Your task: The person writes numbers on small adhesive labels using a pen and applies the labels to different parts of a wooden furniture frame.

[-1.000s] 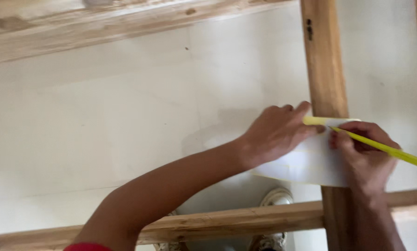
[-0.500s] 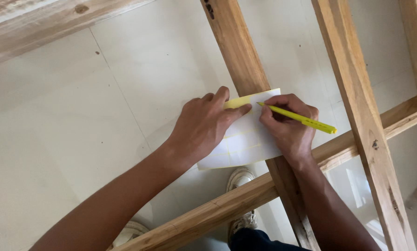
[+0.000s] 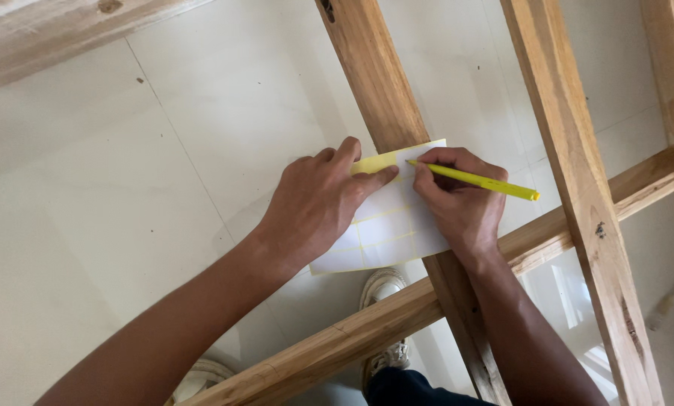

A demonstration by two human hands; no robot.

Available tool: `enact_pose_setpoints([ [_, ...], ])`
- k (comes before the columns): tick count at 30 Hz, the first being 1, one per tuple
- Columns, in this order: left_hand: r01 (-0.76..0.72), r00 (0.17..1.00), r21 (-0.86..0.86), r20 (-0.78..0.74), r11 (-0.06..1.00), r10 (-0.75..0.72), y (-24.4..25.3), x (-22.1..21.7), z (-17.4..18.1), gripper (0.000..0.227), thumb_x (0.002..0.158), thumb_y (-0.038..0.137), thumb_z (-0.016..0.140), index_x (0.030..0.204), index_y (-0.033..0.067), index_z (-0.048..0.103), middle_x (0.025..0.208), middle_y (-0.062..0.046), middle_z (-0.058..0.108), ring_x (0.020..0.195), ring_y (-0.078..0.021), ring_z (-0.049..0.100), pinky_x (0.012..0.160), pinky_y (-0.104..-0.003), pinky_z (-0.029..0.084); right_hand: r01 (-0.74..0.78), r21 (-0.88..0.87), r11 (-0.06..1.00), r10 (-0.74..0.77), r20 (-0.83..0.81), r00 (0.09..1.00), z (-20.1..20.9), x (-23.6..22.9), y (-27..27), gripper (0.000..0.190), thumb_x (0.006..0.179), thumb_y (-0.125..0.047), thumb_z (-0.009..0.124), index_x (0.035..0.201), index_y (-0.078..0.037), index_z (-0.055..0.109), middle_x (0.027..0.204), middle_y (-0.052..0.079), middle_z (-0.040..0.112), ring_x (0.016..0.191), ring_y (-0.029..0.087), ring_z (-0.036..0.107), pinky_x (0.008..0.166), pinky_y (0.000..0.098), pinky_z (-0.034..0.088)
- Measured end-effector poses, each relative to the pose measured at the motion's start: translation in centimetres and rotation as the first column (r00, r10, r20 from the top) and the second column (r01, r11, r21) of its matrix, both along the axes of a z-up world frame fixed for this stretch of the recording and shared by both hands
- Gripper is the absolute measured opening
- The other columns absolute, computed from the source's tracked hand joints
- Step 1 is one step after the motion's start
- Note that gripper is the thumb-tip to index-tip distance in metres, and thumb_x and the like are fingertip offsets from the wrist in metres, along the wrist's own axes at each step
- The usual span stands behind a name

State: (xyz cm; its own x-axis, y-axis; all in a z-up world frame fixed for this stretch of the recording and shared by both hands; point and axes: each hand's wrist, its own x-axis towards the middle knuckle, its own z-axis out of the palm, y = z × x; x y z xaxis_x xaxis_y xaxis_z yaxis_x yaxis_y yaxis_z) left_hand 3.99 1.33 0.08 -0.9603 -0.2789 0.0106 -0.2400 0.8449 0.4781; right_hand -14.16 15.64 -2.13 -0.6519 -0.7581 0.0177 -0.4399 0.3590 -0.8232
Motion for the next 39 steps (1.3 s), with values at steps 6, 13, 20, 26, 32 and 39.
enact_pose_setpoints([
  [6, -0.004, 1.0, -0.006, 0.016, 1.0, 0.004, 0.1, 0.0, 0.0, 0.037, 0.102, 0.009, 0.062, 0.134, 0.0203, 0.075, 0.098, -0.017, 0.059, 0.068, -0.0207, 0.071, 0.06, -0.034, 0.059, -0.013, 0.008, 1.0, 0.013, -0.018, 1.0, 0.5, 0.2, 0.0, 0.006, 0.085, 0.0, 0.08, 0.088, 0.0, 0.075, 0.069, 0.013, 0.066, 0.065, 0.016, 0.061, 0.056, 0.0312, 0.053],
  [13, -0.004, 1.0, 0.0, 0.015, 1.0, 0.004, 0.2, 0.0, 0.2, 0.038, 0.101, 0.006, 0.062, 0.134, 0.0196, 0.075, 0.097, -0.017, 0.058, 0.066, -0.02, 0.07, 0.059, -0.034, 0.059, 0.021, -0.066, 0.998, -0.018, 0.043, 0.999, -0.3, -0.4, 0.9, 0.005, 0.088, -0.001, 0.077, 0.091, 0.001, 0.074, 0.069, 0.011, 0.065, 0.063, 0.014, 0.061, 0.056, 0.0284, 0.053],
  [20, -0.031, 0.995, -0.009, 0.098, 0.999, 0.032, 0.8, 1.6, 0.6, 0.043, 0.098, 0.002, 0.062, 0.136, 0.0185, 0.071, 0.098, -0.016, 0.059, 0.063, -0.0192, 0.07, 0.054, -0.034, 0.058, 0.172, -0.229, 0.958, -0.113, 0.249, 0.962, 1.6, 0.8, 1.0, 0.006, 0.095, 0.009, 0.068, 0.099, 0.009, 0.063, 0.078, 0.018, 0.066, 0.067, 0.018, 0.069, 0.063, 0.0317, 0.064],
  [26, -0.032, 0.995, -0.039, 0.092, 0.999, 0.036, 1.6, 2.3, 0.4, 0.046, 0.102, 0.0, 0.056, 0.14, 0.022, 0.07, 0.098, -0.017, 0.061, 0.062, -0.0197, 0.07, 0.052, -0.033, 0.057, 0.025, -0.01, 1.0, -0.024, 0.046, 0.999, 0.1, -0.6, 1.2, 0.012, 0.091, -0.004, 0.076, 0.101, 0.003, 0.075, 0.074, 0.014, 0.067, 0.064, 0.013, 0.061, 0.062, 0.032, 0.058],
  [32, -0.029, 0.998, -0.072, 0.061, 0.997, 0.034, 1.5, 2.2, 0.1, 0.044, 0.101, 0.001, 0.058, 0.136, 0.0245, 0.073, 0.099, -0.016, 0.061, 0.062, -0.0167, 0.069, 0.053, -0.03, 0.056, 0.021, -0.018, 1.0, -0.02, 0.052, 0.998, -0.1, 0.2, 0.4, 0.008, 0.094, -0.002, 0.078, 0.1, 0.002, 0.077, 0.073, 0.012, 0.065, 0.063, 0.011, 0.053, 0.066, 0.0312, 0.058],
  [39, -0.024, 0.999, -0.043, 0.026, 0.999, 0.025, 1.6, 2.1, -0.6, 0.04, 0.102, 0.001, 0.059, 0.131, 0.0225, 0.076, 0.096, -0.018, 0.061, 0.061, -0.016, 0.069, 0.054, -0.028, 0.055, 0.005, -0.022, 1.0, -0.004, 0.054, 0.999, 0.4, 0.7, -0.1, 0.007, 0.091, -0.001, 0.083, 0.096, 0.001, 0.078, 0.067, 0.009, 0.063, 0.06, 0.009, 0.053, 0.063, 0.0282, 0.056],
])
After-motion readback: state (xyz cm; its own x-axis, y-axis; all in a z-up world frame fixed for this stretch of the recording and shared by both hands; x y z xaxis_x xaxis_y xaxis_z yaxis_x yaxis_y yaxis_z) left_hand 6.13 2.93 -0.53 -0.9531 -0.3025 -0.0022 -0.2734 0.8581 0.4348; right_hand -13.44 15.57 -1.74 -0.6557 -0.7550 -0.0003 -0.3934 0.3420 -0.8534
